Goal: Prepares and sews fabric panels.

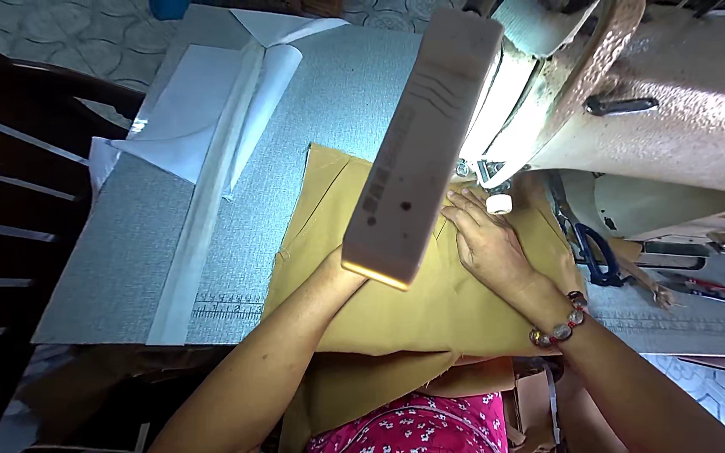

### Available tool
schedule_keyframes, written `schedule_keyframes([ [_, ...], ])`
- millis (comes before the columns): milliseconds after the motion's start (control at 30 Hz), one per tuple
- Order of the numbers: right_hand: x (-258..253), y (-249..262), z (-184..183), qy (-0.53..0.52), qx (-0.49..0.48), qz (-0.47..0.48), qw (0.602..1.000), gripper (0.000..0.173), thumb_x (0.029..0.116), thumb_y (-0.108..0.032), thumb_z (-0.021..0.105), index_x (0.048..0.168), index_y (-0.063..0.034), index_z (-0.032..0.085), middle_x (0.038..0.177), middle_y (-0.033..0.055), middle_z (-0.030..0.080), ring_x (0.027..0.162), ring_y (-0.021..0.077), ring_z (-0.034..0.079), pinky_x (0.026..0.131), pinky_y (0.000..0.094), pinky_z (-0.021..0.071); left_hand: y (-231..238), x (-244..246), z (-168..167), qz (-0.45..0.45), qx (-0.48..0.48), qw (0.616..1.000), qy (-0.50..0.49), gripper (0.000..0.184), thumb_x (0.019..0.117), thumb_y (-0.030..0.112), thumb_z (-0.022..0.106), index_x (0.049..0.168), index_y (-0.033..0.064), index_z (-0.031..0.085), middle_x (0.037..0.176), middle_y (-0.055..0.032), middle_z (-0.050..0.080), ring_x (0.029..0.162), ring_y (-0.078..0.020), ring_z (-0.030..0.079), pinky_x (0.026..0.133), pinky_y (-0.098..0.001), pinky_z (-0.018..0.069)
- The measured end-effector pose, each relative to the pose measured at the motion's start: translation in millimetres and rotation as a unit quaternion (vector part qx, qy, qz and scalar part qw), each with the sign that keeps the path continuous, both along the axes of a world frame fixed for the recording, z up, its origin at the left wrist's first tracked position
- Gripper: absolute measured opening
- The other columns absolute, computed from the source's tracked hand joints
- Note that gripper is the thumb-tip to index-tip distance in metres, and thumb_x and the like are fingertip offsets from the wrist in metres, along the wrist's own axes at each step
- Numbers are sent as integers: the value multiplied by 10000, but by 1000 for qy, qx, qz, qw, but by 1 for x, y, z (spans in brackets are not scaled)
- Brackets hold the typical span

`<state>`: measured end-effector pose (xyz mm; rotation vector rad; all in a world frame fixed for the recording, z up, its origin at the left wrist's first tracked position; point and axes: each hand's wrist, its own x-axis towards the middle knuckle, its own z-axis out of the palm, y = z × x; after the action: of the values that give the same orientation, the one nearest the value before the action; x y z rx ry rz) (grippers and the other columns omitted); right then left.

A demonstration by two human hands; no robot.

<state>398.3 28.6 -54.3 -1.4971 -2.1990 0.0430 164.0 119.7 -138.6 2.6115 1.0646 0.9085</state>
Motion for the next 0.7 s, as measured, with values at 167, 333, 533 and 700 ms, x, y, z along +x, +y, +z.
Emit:
schedule_keyframes([
  [167,3,11,0,1,-8,3,1000,356,939,7,507,1241,-3,696,1382,216,630,1313,391,589,1125,520,439,-13,11,64,-16,-92,995,44,635,977,460,624,1421,21,509,1387,-192,603,1363,-383,517,1209,-598,253],
  [333,4,12,-2,13,2,-2,1000,371,938,9,508,1258,-10,695,1373,210,638,1310,386,594,1128,524,440,-8,14,67,-23,-94,994,45,654,977,471,618,1440,27,492,1415,-202,580,1385,-395,493,1219,-598,236],
  [533,4,11,-3,20,6,-5,1000,377,939,17,502,1260,-11,696,1359,202,650,1306,385,597,1131,529,436,-4,28,76,-2,-102,993,58,638,995,466,597,1440,19,499,1410,-200,590,1393,-393,493,1213,-606,242],
  [700,4,11,-4,20,12,-5,1000,365,945,10,500,1253,-7,696,1349,201,656,1295,380,608,1124,525,447,-3,30,77,0,-103,993,58,615,996,459,597,1425,27,517,1403,-191,596,1391,-380,496,1216,-604,235],
])
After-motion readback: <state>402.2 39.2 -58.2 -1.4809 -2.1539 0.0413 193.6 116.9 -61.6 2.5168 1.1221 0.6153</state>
